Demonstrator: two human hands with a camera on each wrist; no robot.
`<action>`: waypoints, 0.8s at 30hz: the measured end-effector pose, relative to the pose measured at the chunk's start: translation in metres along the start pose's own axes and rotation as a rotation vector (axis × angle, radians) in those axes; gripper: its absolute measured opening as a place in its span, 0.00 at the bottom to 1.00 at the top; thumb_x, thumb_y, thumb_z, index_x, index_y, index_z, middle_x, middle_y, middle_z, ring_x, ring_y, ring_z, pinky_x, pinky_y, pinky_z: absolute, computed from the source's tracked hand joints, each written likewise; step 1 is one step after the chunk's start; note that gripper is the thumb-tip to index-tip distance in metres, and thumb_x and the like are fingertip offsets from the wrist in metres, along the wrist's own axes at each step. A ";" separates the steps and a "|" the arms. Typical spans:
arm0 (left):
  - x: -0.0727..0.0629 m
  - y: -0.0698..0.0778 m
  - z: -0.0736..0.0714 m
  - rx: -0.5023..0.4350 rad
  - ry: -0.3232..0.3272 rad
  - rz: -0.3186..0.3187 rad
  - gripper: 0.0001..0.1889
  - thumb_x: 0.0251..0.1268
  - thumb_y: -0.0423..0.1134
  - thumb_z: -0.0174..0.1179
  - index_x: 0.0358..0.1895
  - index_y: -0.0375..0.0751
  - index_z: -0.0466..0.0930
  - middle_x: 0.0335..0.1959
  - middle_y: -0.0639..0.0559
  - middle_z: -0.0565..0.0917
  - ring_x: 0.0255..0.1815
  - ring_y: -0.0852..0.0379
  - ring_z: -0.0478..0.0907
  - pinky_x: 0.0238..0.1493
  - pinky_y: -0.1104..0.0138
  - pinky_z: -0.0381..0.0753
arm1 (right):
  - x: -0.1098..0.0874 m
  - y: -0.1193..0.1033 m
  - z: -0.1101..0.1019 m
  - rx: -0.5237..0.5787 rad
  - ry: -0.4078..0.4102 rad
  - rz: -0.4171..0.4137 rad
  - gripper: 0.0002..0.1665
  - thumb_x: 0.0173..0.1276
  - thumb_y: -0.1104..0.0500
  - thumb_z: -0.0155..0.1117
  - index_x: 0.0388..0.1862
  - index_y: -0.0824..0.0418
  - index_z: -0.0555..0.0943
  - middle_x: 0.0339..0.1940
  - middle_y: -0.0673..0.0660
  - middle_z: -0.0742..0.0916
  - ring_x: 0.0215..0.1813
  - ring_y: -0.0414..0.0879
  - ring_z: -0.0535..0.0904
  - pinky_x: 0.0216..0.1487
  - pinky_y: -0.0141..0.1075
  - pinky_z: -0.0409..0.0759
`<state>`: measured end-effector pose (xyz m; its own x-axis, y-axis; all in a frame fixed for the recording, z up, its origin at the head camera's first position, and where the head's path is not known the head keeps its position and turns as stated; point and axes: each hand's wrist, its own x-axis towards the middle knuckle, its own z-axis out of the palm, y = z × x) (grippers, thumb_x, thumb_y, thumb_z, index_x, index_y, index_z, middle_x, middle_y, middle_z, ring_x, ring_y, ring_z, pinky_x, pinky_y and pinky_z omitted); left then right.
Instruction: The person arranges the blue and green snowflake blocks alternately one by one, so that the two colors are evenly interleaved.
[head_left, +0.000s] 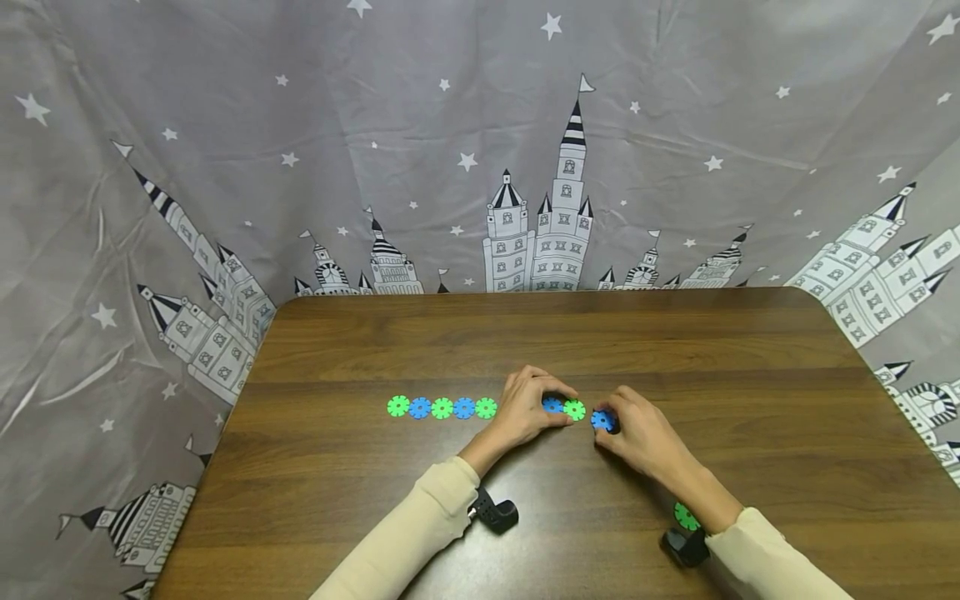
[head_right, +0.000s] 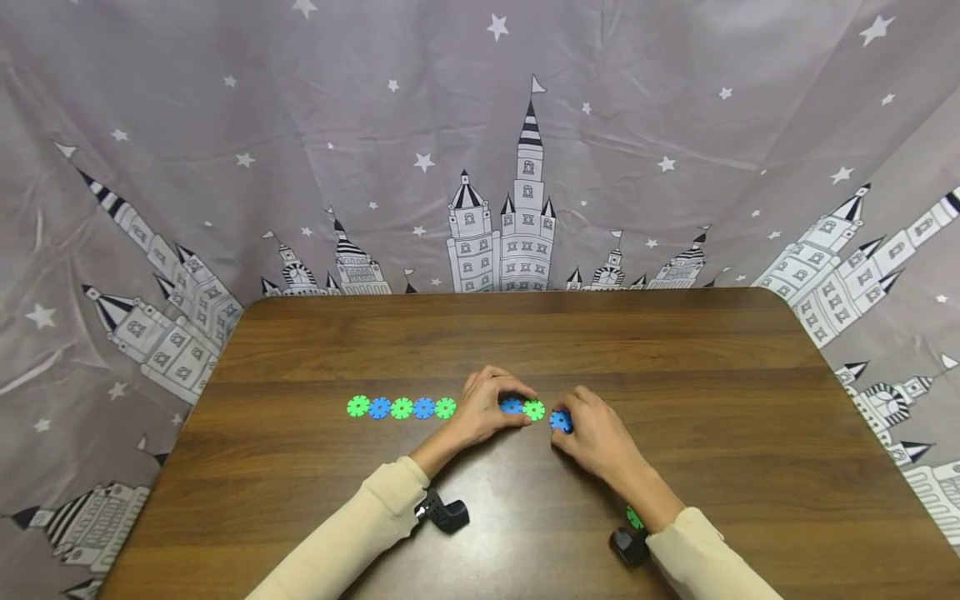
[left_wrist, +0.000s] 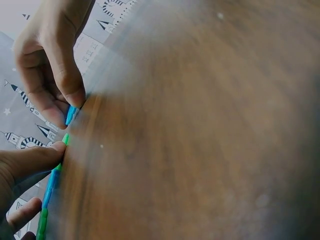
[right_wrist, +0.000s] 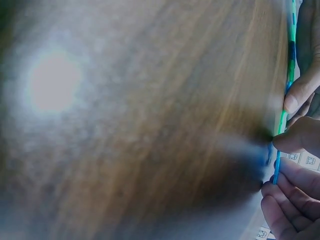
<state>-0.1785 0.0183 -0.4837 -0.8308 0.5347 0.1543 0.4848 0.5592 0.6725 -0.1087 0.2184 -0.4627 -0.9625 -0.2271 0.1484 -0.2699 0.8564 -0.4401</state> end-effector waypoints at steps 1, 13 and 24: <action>0.000 0.000 0.000 0.000 -0.002 0.000 0.16 0.47 0.45 0.78 0.43 0.55 0.90 0.45 0.58 0.86 0.53 0.59 0.71 0.60 0.58 0.62 | 0.001 0.000 0.000 0.002 -0.002 0.002 0.16 0.53 0.61 0.73 0.41 0.66 0.84 0.38 0.54 0.81 0.37 0.45 0.78 0.39 0.43 0.79; -0.001 0.000 0.000 -0.013 -0.004 0.007 0.16 0.48 0.45 0.77 0.44 0.55 0.89 0.45 0.59 0.86 0.53 0.59 0.71 0.59 0.57 0.61 | 0.007 0.000 -0.001 -0.009 -0.021 0.018 0.18 0.54 0.60 0.73 0.44 0.66 0.84 0.40 0.54 0.82 0.39 0.46 0.78 0.43 0.46 0.79; -0.001 0.000 -0.001 -0.010 -0.001 0.012 0.17 0.48 0.45 0.77 0.44 0.55 0.89 0.45 0.59 0.86 0.54 0.59 0.71 0.59 0.58 0.61 | 0.008 0.002 0.003 0.013 0.010 -0.012 0.20 0.55 0.61 0.72 0.47 0.67 0.83 0.43 0.56 0.82 0.44 0.49 0.78 0.46 0.47 0.79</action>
<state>-0.1778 0.0174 -0.4833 -0.8247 0.5420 0.1616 0.4919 0.5463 0.6779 -0.1168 0.2169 -0.4648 -0.9589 -0.2325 0.1625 -0.2817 0.8475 -0.4499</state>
